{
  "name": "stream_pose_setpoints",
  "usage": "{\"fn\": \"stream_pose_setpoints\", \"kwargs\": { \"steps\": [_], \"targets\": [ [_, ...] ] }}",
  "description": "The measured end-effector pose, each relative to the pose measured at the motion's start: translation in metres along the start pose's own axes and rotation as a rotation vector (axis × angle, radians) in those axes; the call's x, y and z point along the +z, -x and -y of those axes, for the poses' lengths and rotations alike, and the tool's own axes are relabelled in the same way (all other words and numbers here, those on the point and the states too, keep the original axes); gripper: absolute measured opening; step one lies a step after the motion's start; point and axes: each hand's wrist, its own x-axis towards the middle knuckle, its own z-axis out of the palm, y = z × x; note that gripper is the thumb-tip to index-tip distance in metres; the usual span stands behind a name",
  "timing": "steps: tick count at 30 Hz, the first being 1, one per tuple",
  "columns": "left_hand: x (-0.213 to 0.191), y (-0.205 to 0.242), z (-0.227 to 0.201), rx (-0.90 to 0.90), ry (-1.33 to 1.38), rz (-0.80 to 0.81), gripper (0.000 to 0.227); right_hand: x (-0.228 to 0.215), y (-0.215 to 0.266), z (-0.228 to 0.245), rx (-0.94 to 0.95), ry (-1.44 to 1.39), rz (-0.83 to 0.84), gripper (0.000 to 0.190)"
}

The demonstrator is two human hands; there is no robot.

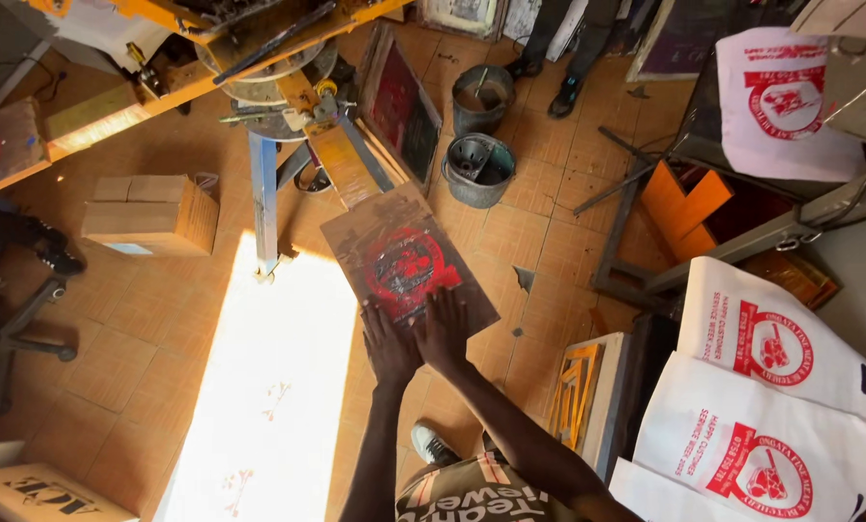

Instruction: The person repeatedly places white plastic bags onto a manual printing press, presses down to imprint a red logo, and hands the printed bags to another person. The process is repeated for multiple bags throughout the clip.

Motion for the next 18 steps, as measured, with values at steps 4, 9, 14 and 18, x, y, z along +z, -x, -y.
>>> {"fn": "stream_pose_setpoints", "kwargs": {
  "steps": [4,9,14,18],
  "targets": [
    [0.004,-0.011,-0.001,-0.019,0.019,-0.091,0.1,-0.007,-0.009,-0.033,-0.045,-0.044,0.038,0.059],
    [0.014,-0.011,0.005,-0.175,0.093,-0.128,0.1,-0.009,-0.026,-0.076,0.027,0.023,0.047,0.066],
    [0.03,-0.008,0.017,-0.26,0.14,-0.134,0.101,-0.033,-0.003,-0.073,-0.104,0.022,0.033,0.064],
    [0.017,0.019,-0.002,-0.352,0.162,-0.057,0.101,-0.046,0.011,-0.076,-0.161,-0.029,0.036,0.065]
  ]
}}
